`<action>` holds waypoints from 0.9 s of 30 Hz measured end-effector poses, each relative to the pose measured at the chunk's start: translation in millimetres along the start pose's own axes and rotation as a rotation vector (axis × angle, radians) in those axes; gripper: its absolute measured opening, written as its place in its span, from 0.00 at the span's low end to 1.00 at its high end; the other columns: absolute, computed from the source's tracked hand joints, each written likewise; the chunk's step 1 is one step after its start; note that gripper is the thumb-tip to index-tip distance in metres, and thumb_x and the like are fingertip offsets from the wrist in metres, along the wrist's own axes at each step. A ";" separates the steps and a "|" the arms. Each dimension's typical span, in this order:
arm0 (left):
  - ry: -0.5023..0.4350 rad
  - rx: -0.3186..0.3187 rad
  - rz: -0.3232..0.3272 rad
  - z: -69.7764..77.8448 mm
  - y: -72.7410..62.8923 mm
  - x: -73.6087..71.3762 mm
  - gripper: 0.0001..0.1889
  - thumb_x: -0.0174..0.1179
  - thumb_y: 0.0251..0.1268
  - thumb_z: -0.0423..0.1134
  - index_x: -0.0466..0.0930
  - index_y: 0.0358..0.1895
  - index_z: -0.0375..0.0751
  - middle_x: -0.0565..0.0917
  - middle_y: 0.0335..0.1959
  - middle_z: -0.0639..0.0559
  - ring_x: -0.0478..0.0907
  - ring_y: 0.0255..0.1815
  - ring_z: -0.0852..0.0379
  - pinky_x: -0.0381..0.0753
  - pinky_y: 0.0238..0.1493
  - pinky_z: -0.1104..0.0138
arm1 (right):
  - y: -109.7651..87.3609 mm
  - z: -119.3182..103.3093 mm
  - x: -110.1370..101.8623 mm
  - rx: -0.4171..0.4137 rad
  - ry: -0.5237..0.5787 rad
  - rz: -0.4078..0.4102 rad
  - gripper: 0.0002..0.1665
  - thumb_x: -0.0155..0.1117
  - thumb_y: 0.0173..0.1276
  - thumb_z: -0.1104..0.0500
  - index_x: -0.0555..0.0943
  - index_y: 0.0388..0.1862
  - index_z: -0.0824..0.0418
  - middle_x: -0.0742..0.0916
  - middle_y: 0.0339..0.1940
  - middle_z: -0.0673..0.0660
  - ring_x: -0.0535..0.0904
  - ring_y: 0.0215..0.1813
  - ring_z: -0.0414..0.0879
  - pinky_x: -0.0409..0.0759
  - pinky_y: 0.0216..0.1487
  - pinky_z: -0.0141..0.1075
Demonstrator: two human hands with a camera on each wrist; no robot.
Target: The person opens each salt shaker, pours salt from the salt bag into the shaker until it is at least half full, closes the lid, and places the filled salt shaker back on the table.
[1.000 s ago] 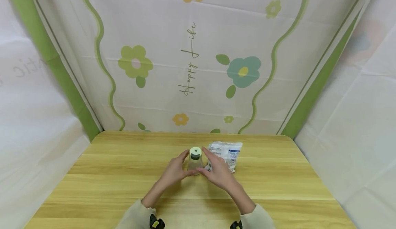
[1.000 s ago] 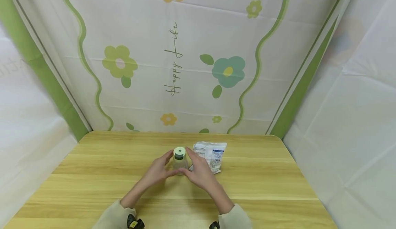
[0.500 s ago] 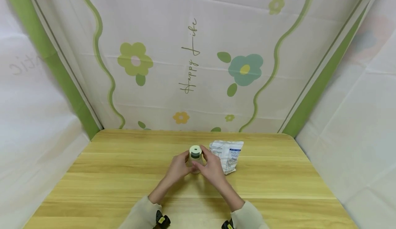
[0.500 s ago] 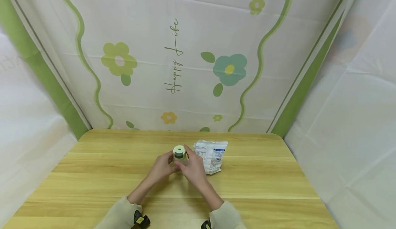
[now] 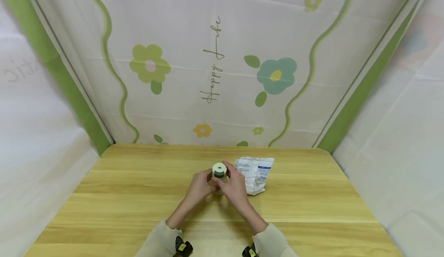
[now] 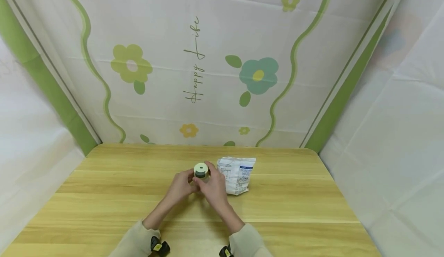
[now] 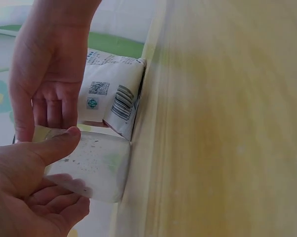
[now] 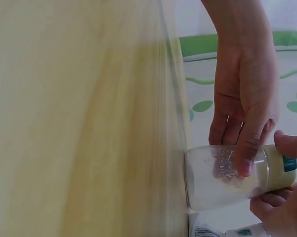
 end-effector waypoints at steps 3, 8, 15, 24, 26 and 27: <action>0.006 0.006 -0.005 2.3 0.7 -1.1 0.17 0.76 0.51 0.35 0.85 0.46 0.38 0.89 0.46 0.43 0.86 0.51 0.46 0.85 0.53 0.55 | 1.6 0.6 -0.7 -0.004 0.012 0.007 0.35 0.79 0.55 0.62 0.77 0.61 0.69 0.84 0.58 0.68 0.82 0.59 0.63 0.83 0.59 0.50; 0.017 0.004 -0.007 4.0 0.8 -2.2 0.15 0.76 0.51 0.35 0.86 0.43 0.39 0.90 0.43 0.45 0.86 0.46 0.53 0.86 0.48 0.60 | 3.5 3.9 -2.4 -0.003 0.052 -0.016 0.29 0.79 0.54 0.62 0.80 0.56 0.64 0.87 0.54 0.63 0.83 0.59 0.59 0.82 0.59 0.47; 0.040 -0.002 -0.021 1.8 0.3 -1.5 0.15 0.76 0.50 0.35 0.86 0.42 0.39 0.90 0.42 0.47 0.84 0.43 0.58 0.86 0.45 0.65 | 4.1 5.5 -5.0 0.017 0.089 -0.061 0.31 0.79 0.55 0.61 0.80 0.58 0.64 0.86 0.56 0.63 0.83 0.60 0.59 0.82 0.60 0.48; 0.025 -0.010 -0.030 1.9 3.7 -3.8 0.16 0.76 0.51 0.37 0.86 0.43 0.39 0.89 0.43 0.46 0.83 0.43 0.56 0.86 0.45 0.62 | 7.8 8.2 -5.6 0.015 0.159 -0.092 0.32 0.78 0.56 0.61 0.79 0.60 0.65 0.85 0.57 0.63 0.80 0.63 0.60 0.79 0.63 0.51; 0.014 -0.013 -0.032 0.2 3.5 -4.6 0.15 0.76 0.51 0.36 0.86 0.42 0.39 0.89 0.42 0.46 0.83 0.43 0.56 0.86 0.45 0.62 | 8.5 8.1 -4.4 0.019 0.173 -0.102 0.32 0.78 0.56 0.62 0.78 0.60 0.66 0.85 0.58 0.63 0.80 0.64 0.59 0.79 0.64 0.50; 0.007 -0.014 -0.031 -0.8 3.4 -5.2 0.15 0.77 0.51 0.37 0.86 0.42 0.39 0.89 0.43 0.45 0.84 0.44 0.55 0.87 0.46 0.62 | 8.7 7.7 -3.7 0.019 0.179 -0.107 0.33 0.78 0.56 0.62 0.78 0.61 0.67 0.84 0.58 0.64 0.80 0.64 0.60 0.78 0.64 0.50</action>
Point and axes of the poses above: each hand's wrist, its own y-axis towards the middle knuckle, its own x-axis out of the palm, z = x × y, the point moved 1 cm from there along y, towards the middle knuckle
